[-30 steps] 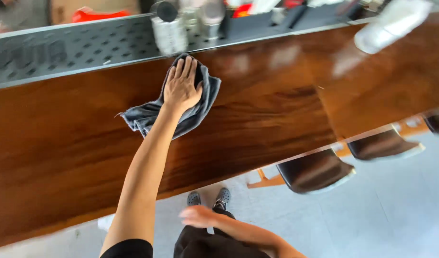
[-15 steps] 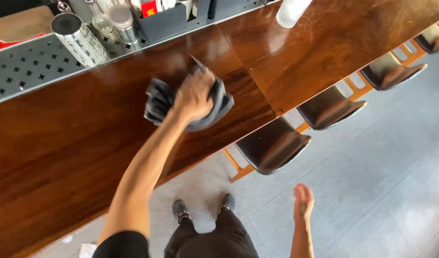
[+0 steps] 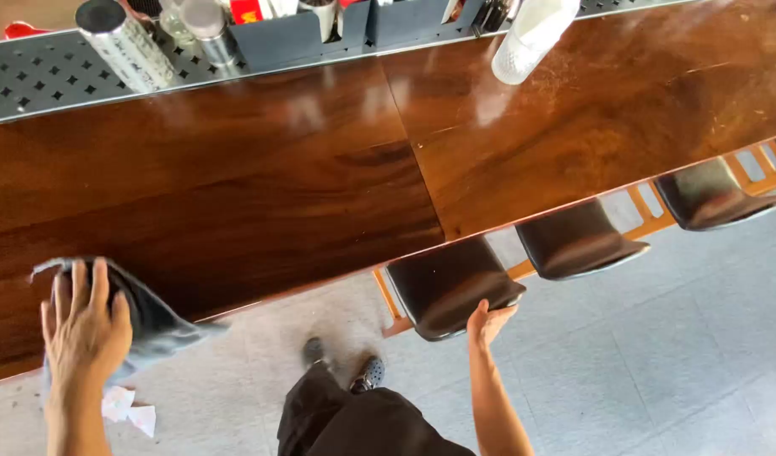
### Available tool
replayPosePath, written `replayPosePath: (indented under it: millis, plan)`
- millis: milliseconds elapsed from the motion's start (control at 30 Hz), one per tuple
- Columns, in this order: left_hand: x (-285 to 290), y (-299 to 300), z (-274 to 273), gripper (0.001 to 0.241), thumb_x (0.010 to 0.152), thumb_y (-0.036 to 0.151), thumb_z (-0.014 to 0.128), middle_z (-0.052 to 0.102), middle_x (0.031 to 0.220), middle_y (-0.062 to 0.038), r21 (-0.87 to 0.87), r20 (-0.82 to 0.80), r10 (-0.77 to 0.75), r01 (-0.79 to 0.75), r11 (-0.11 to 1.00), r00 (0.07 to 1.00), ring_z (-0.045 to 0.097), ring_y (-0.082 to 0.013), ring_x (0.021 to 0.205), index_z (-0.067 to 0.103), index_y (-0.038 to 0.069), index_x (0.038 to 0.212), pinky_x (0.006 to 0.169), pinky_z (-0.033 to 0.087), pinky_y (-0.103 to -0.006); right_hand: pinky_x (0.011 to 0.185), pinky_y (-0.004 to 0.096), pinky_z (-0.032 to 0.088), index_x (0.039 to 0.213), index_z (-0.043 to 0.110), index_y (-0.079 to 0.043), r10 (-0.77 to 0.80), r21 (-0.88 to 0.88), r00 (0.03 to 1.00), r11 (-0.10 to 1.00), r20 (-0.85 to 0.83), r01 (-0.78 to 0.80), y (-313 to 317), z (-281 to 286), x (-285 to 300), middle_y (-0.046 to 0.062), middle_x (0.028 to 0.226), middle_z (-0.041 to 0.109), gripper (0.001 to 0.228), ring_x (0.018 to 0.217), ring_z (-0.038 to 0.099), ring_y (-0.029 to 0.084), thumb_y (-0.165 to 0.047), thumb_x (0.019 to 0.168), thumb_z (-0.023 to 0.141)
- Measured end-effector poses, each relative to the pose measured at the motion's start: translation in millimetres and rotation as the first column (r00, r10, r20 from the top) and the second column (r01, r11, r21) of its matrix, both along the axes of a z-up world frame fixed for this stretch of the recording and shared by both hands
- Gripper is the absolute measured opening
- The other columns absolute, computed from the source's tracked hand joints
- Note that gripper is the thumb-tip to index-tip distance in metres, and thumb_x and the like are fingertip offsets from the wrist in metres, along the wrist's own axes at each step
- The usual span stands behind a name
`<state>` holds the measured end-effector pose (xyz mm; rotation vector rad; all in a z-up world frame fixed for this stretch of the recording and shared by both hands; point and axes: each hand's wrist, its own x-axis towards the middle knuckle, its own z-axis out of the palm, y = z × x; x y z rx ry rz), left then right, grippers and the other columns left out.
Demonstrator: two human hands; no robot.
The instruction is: Wiping a bar counter with a cloth.
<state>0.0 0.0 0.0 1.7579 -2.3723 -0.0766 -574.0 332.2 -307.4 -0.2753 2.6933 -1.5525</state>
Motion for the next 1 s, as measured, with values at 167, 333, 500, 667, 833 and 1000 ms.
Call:
replayPosePath:
  millis: [167,333,500,667,833,1000]
  plan:
    - [-132.2,-78.2,15.2,0.058,0.102,0.030,0.047,0.038,0.164,-0.016,-0.026,-0.014,-0.250,0.249,0.968,0.968,0.034,-0.0373,0.148,0.041,0.012,0.157,0.118,0.027,-0.0508,0.120,0.047,0.033,0.157,0.023,0.008,-0.108,0.035,0.992,0.993,-0.073,0.110,-9.8,5.6,14.4,0.031,0.154,0.039,0.084,0.140,0.042,0.044,-0.004,0.084,0.062]
    - [-326.3,-164.8,-5.9,0.059,0.102,0.029,0.049,0.042,0.160,-0.018,-0.164,-0.061,-0.472,0.458,0.874,0.880,0.037,-0.0378,0.146,0.042,0.003,0.154,0.117,0.029,-0.0487,0.120,0.048,0.030,0.158,0.022,0.009,-0.159,0.002,0.987,0.987,-0.010,0.159,-20.5,32.7,26.4,0.031,0.156,0.036,0.083,0.141,0.039,0.045,-0.008,0.086,0.059]
    - [-456.7,-198.0,-28.5,0.061,0.104,0.030,0.047,0.037,0.162,-0.020,-0.154,-0.108,-0.613,0.596,0.788,0.782,0.033,-0.0387,0.148,0.037,0.001,0.157,0.119,0.025,-0.0484,0.121,0.047,0.027,0.158,0.022,0.010,-0.202,0.072,0.979,0.977,-0.001,0.202,-21.7,26.7,24.4,0.033,0.157,0.033,0.080,0.144,0.035,0.046,-0.011,0.089,0.058]
    - [-526.9,-172.1,-25.8,0.058,0.106,0.030,0.043,0.034,0.165,-0.016,-0.073,-0.133,-0.721,0.718,0.692,0.680,0.030,-0.0346,0.152,0.037,0.004,0.157,0.122,0.023,-0.0466,0.122,0.046,0.026,0.157,0.024,0.008,-0.207,0.008,0.978,0.978,0.021,0.207,-33.8,46.1,25.0,0.030,0.157,0.035,0.079,0.144,0.036,0.043,-0.011,0.087,0.056]
    - [-496.5,-74.1,24.4,0.049,0.102,0.026,0.052,0.048,0.154,-0.016,-0.145,-0.118,-0.811,0.798,0.585,0.573,0.043,-0.0363,0.143,0.049,0.005,0.147,0.118,0.034,-0.0491,0.121,0.043,0.029,0.157,0.026,0.006,-0.213,0.019,0.977,0.977,0.004,0.213,-23.8,27.6,14.5,0.029,0.157,0.038,0.079,0.143,0.039,0.042,-0.011,0.087,0.059]
    - [-427.0,19.7,26.5,0.052,0.094,0.023,0.058,0.051,0.150,-0.017,-0.160,-0.160,-0.906,0.895,0.416,0.392,0.045,-0.0395,0.139,0.052,0.004,0.142,0.114,0.036,-0.0553,0.116,0.041,0.036,0.156,0.027,0.002,-0.213,-0.098,0.976,0.972,0.037,0.215,-24.7,45.7,14.3,0.024,0.152,0.045,0.085,0.137,0.047,0.039,-0.007,0.082,0.069]
